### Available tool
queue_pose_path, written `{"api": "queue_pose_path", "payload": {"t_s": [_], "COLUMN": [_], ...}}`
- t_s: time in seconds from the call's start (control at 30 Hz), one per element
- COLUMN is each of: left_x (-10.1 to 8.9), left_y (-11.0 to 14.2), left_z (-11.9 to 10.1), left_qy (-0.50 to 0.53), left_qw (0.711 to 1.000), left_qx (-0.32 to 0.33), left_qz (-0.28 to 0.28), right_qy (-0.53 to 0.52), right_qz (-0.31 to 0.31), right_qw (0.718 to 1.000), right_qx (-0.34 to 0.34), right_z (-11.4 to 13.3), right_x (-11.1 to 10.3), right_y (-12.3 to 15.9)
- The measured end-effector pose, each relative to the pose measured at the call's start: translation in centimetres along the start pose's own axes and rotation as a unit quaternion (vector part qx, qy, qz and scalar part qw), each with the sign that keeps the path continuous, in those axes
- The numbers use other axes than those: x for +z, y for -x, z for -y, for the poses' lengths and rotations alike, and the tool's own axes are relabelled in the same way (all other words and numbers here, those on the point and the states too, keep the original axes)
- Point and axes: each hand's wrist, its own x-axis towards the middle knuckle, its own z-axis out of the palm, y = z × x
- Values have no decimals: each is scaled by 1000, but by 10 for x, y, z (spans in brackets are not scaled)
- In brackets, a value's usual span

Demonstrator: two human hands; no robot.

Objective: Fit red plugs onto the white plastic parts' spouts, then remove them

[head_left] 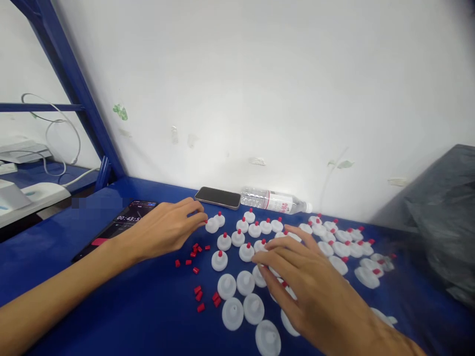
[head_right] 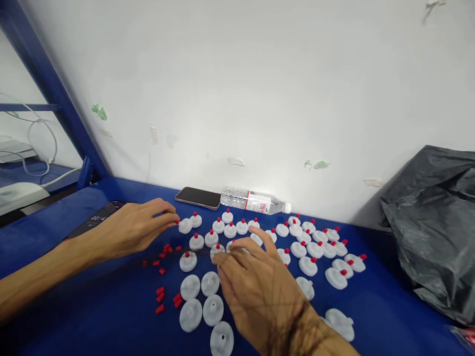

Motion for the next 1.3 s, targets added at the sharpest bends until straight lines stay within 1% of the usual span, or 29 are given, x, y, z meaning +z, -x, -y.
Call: {"api": "queue_pose_path", "payload": {"t_s": [0.1, 0.2, 0.27, 0.33, 0.43, 0.53, 0.67, 0.83, 0.97, 1.1, 1.23, 1.3], "left_x": [6, 9, 6, 0, -8, -9, -1, 2, -2, -2, 0, -1], "left_y": [0, -1, -1, -2, -3, -2, -1, -1, -3, -2, 3, 4], "left_z": [-3, -9, -15, -22, -32, -36, -35, -37, -39, -46, -71, -85], "left_qy": [-1, 14, 41, 85, 128, 134, 135, 141, 146, 169, 199, 212], "left_qw": [998, 998, 997, 993, 987, 984, 981, 979, 981, 981, 977, 974], "left_qx": [-14, -34, -57, -68, -56, -52, -65, -67, -80, -89, -74, -53], "left_qz": [54, 54, 44, 46, 76, 103, 126, 130, 99, 37, -19, -64], "right_qy": [1, 12, 23, 27, 27, 25, 3, -18, -13, 4, 1, -2], "right_qz": [20, 21, 24, 33, 38, 35, 9, 4, -5, -25, -38, -38], "right_qw": [1000, 999, 999, 998, 998, 998, 998, 999, 999, 999, 999, 999], "right_qx": [-11, -22, -31, -35, -38, -48, -66, -34, -44, -33, -9, -9], "right_z": [1, 2, 2, 1, 0, 1, 4, 6, 6, 5, 6, 8], "right_x": [4, 6, 8, 12, 21, 26, 22, 11, 10, 12, 12, 10], "right_y": [5, 7, 8, 9, 10, 11, 9, 5, 2, 1, 2, 2]}}
